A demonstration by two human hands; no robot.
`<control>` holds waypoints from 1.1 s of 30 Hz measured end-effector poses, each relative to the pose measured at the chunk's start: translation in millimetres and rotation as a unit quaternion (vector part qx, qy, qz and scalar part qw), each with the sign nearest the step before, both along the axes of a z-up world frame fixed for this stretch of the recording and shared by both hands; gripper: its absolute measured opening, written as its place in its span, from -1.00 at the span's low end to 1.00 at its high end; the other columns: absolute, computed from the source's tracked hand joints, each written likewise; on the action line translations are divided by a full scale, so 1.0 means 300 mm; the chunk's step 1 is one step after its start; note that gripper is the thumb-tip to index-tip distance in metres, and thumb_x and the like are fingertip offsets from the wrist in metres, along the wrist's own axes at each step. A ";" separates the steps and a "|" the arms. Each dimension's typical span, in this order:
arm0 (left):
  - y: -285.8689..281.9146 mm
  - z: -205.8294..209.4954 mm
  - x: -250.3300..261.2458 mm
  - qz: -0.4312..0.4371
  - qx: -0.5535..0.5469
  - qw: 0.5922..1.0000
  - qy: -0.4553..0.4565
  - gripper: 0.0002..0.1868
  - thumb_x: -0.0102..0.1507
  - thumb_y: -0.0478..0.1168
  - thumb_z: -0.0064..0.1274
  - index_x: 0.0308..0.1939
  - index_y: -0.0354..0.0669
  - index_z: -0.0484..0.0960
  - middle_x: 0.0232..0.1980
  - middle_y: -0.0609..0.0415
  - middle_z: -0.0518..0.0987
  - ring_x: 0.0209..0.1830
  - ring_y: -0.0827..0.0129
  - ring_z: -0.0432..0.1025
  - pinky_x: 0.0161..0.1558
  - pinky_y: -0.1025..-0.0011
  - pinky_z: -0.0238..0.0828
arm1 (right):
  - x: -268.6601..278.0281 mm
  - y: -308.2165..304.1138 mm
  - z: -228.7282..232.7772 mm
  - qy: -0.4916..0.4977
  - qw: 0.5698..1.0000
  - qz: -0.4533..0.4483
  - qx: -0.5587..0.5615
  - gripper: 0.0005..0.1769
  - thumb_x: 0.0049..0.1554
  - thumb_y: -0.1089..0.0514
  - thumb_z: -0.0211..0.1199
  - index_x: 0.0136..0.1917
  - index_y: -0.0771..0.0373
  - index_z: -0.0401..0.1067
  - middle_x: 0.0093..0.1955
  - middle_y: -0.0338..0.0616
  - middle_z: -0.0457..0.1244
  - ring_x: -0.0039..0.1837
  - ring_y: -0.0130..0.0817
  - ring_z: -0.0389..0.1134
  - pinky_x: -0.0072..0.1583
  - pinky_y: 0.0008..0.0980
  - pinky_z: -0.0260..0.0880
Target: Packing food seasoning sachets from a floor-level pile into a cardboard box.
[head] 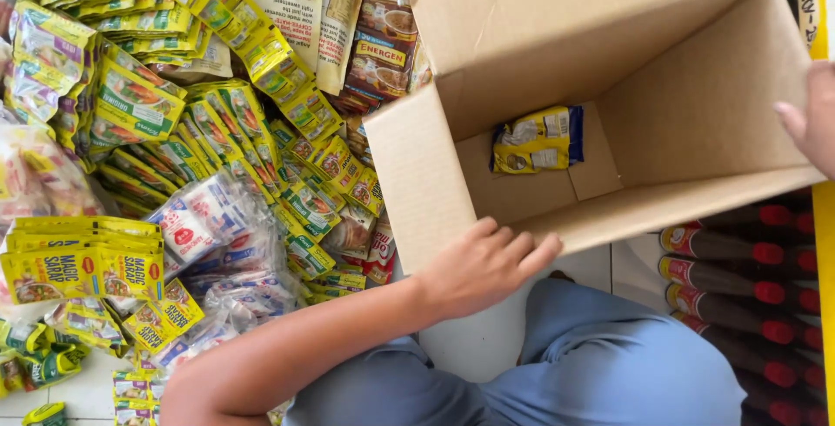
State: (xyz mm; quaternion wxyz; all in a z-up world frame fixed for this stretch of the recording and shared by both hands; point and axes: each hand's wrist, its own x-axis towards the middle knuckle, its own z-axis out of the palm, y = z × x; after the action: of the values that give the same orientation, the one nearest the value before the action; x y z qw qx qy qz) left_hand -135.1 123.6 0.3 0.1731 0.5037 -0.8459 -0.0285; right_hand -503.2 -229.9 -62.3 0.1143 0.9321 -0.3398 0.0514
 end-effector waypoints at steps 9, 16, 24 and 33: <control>0.002 0.002 0.000 -0.015 0.046 0.999 -0.004 -0.45 0.26 -0.24 -0.04 0.36 -0.15 0.38 -0.13 0.14 0.59 -0.32 0.41 0.49 -0.21 0.40 0.26 | 0.764 0.178 -0.217 0.260 0.918 0.207 0.216 -0.62 0.12 -0.03 0.20 0.17 0.13 0.47 0.18 -0.05 0.34 0.21 -0.08 0.40 0.17 -0.11 0.46; 0.026 -0.037 -0.015 0.043 0.001 0.999 0.032 -0.48 0.29 -0.23 -0.06 0.36 -0.11 0.41 -0.06 0.15 0.60 -0.22 0.41 0.51 -0.08 0.39 0.29 | 0.851 0.149 -0.639 0.300 0.882 0.217 0.290 -0.09 -0.05 0.00 0.44 0.45 0.35 0.14 0.45 0.26 0.09 0.43 0.17 0.16 0.38 -0.03 0.25; 0.010 0.001 0.025 -0.003 0.004 0.999 0.050 -0.52 0.33 -0.25 -0.06 0.36 -0.14 0.44 0.03 0.16 0.63 -0.22 0.43 0.50 -0.03 0.42 0.33 | 0.817 0.202 -0.688 0.327 0.867 0.235 0.293 -0.52 -0.01 0.04 0.38 0.18 0.15 0.48 0.29 0.11 0.23 0.34 0.09 0.26 0.29 0.01 0.35; 0.008 0.015 0.016 0.000 0.006 0.997 0.074 -0.52 0.30 -0.25 -0.04 0.33 -0.23 0.47 0.10 0.11 0.64 -0.09 0.46 0.54 -0.01 0.45 0.34 | 0.684 0.168 -0.728 0.320 0.825 0.337 0.322 -0.72 0.17 0.13 0.13 0.13 0.08 0.51 -0.01 0.05 0.41 0.06 0.05 0.46 0.06 -0.01 0.49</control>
State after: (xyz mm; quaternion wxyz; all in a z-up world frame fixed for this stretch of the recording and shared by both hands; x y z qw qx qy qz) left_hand -130.2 126.0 4.7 0.2326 0.5011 -0.8306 -0.0707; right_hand -298.1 -179.5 -280.8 -0.1146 0.9364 0.0537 -0.3273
